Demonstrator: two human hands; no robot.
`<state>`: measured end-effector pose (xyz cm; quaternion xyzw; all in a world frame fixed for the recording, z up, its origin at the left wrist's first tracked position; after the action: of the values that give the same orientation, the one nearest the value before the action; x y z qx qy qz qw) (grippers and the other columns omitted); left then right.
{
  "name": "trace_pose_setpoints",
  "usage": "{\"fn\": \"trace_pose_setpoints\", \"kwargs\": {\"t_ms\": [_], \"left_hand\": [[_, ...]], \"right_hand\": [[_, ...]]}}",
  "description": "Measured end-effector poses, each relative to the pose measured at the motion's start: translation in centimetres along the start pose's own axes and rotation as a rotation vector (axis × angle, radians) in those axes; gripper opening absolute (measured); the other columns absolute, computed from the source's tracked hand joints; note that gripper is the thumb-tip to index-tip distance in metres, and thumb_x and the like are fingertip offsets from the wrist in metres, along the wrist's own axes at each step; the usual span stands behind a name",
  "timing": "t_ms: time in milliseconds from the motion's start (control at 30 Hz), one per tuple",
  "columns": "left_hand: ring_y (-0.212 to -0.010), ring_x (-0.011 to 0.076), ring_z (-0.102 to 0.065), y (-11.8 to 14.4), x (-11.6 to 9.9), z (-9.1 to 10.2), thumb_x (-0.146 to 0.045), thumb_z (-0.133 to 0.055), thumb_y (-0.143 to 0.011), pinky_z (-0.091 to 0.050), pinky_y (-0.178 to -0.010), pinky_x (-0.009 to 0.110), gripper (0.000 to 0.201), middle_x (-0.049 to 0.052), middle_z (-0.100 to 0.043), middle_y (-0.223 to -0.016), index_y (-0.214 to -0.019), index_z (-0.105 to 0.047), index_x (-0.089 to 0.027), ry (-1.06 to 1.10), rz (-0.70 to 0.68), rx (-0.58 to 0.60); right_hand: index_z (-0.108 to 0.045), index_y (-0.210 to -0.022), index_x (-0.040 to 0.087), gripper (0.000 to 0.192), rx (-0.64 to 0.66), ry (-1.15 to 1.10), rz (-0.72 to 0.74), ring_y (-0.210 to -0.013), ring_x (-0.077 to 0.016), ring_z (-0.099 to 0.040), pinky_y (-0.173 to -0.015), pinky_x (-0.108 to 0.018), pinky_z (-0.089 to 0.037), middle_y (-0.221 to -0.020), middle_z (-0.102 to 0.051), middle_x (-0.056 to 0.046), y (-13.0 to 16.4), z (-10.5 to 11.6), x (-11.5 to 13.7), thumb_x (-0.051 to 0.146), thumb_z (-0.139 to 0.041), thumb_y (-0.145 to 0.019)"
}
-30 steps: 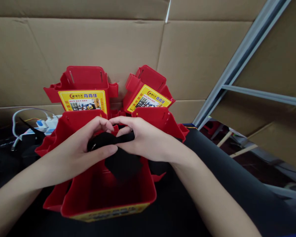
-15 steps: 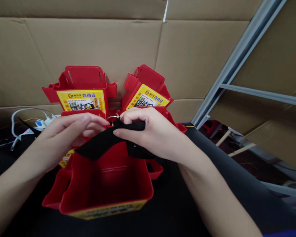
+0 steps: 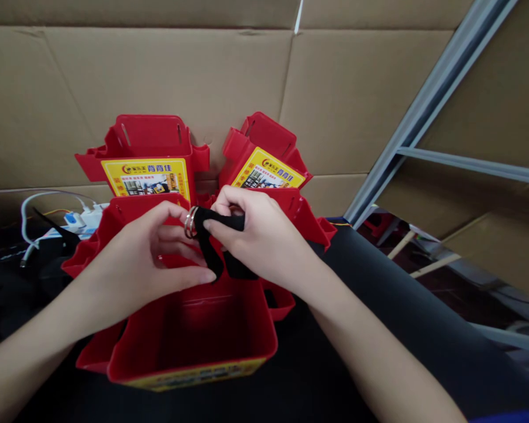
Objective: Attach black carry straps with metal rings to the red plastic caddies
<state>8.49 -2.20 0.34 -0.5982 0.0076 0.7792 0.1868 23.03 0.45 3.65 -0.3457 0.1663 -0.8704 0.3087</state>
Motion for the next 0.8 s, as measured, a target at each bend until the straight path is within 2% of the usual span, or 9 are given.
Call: {"fn": "trace_pose_setpoints", "kwargs": {"t_ms": [100,200,300,333,400,500,633,700,800], "left_hand": [[-0.079,0.0159,-0.065,-0.1,0.2,-0.5,-0.024,-0.070,-0.068,-0.053,-0.068,0.027,0.035,-0.003,-0.065,-0.082,-0.087,-0.040,-0.024,-0.050,-0.047,-0.028],[-0.082,0.0191,-0.064,-0.2,0.2,-0.7,-0.034,-0.075,-0.062,-0.053,-0.062,0.028,0.043,0.000,-0.064,-0.090,-0.091,-0.045,-0.025,-0.165,-0.085,-0.102],[-0.080,0.0185,-0.065,0.0,0.3,-1.0,-0.034,-0.076,-0.061,-0.054,-0.063,0.028,0.044,-0.001,-0.065,-0.091,-0.094,-0.049,-0.025,-0.225,-0.109,-0.118],[-0.077,0.0169,-0.065,0.0,0.2,-1.0,-0.031,-0.074,-0.064,-0.055,-0.063,0.027,0.040,-0.002,-0.066,-0.087,-0.094,-0.050,-0.024,-0.227,-0.123,-0.116],[-0.068,0.0138,-0.065,0.0,0.1,-0.7,-0.028,-0.067,-0.072,-0.054,-0.058,0.023,0.029,-0.003,-0.066,-0.082,-0.096,-0.052,-0.024,-0.222,-0.163,-0.149],[-0.062,0.0114,-0.066,0.1,-0.5,0.3,-0.027,-0.056,-0.082,-0.051,-0.047,0.017,0.016,-0.003,-0.068,-0.080,-0.098,-0.058,-0.025,-0.221,-0.248,-0.227],[-0.059,0.0090,-0.065,0.2,-1.6,1.6,-0.026,-0.063,-0.079,-0.051,-0.052,0.014,0.008,-0.004,-0.070,-0.074,-0.083,-0.068,-0.021,-0.283,-0.342,-0.254],[-0.059,0.0090,-0.063,0.3,-2.1,2.1,-0.027,-0.069,-0.073,-0.050,-0.053,0.015,0.008,-0.004,-0.070,-0.072,-0.077,-0.068,-0.020,-0.337,-0.382,-0.318],[-0.060,0.0096,-0.061,0.4,-2.2,2.5,-0.028,-0.072,-0.070,-0.048,-0.054,0.017,0.012,-0.004,-0.067,-0.070,-0.073,-0.065,-0.019,-0.470,-0.433,-0.442]], "right_hand": [[-0.045,-0.084,0.018,0.009,0.010,-0.080,0.045,-0.066,-0.0097,-0.050,-0.059,-0.021,-0.042,-0.075,-0.052,0.002,0.2,-0.4,0.4,0.013,-0.052,-0.080],[-0.050,-0.108,0.018,0.028,0.079,-0.155,0.136,-0.082,-0.0116,-0.056,-0.072,-0.022,-0.046,-0.091,-0.058,-0.001,0.3,-0.7,1.1,0.010,-0.051,-0.082],[-0.056,-0.099,0.017,0.019,0.065,-0.173,0.212,-0.090,-0.0122,-0.057,-0.079,-0.022,-0.047,-0.095,-0.060,-0.001,0.4,-0.5,1.3,0.010,-0.052,-0.082],[-0.056,-0.094,0.017,0.014,0.053,-0.174,0.196,-0.085,-0.0114,-0.058,-0.075,-0.021,-0.049,-0.092,-0.059,-0.001,0.4,-0.5,1.1,0.010,-0.053,-0.082],[-0.053,-0.087,0.017,0.007,0.054,-0.198,0.113,-0.065,-0.0084,-0.057,-0.057,-0.018,-0.049,-0.080,-0.056,0.001,0.4,-0.4,0.5,0.013,-0.054,-0.081],[-0.048,-0.081,0.017,0.011,0.106,-0.295,-0.017,-0.049,-0.0059,-0.051,-0.037,-0.017,-0.044,-0.078,-0.053,0.002,0.5,-0.6,0.1,0.020,-0.058,-0.080],[-0.042,-0.070,0.016,0.022,0.195,-0.417,-0.068,-0.050,-0.0043,-0.050,-0.034,-0.016,-0.044,-0.088,-0.056,-0.001,0.6,-0.6,0.6,0.022,-0.062,-0.077],[-0.042,-0.074,0.017,0.018,0.248,-0.454,-0.061,-0.044,-0.0030,-0.045,-0.033,-0.014,-0.041,-0.074,-0.056,0.002,0.7,-0.6,0.8,0.020,-0.059,-0.080],[-0.050,-0.091,0.018,0.009,0.251,-0.434,-0.010,-0.041,-0.0030,-0.042,-0.034,-0.013,-0.037,-0.061,-0.051,0.006,0.5,0.0,0.6,0.017,-0.055,-0.083]]}}
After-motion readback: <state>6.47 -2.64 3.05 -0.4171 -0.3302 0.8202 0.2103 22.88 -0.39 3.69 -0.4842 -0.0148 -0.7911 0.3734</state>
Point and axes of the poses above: each hand's wrist, its own y-axis away from the middle knuckle, its own z-axis out of the back of the hand, x = y × z, the point moved 4 cm from there along -y, towards the middle knuckle
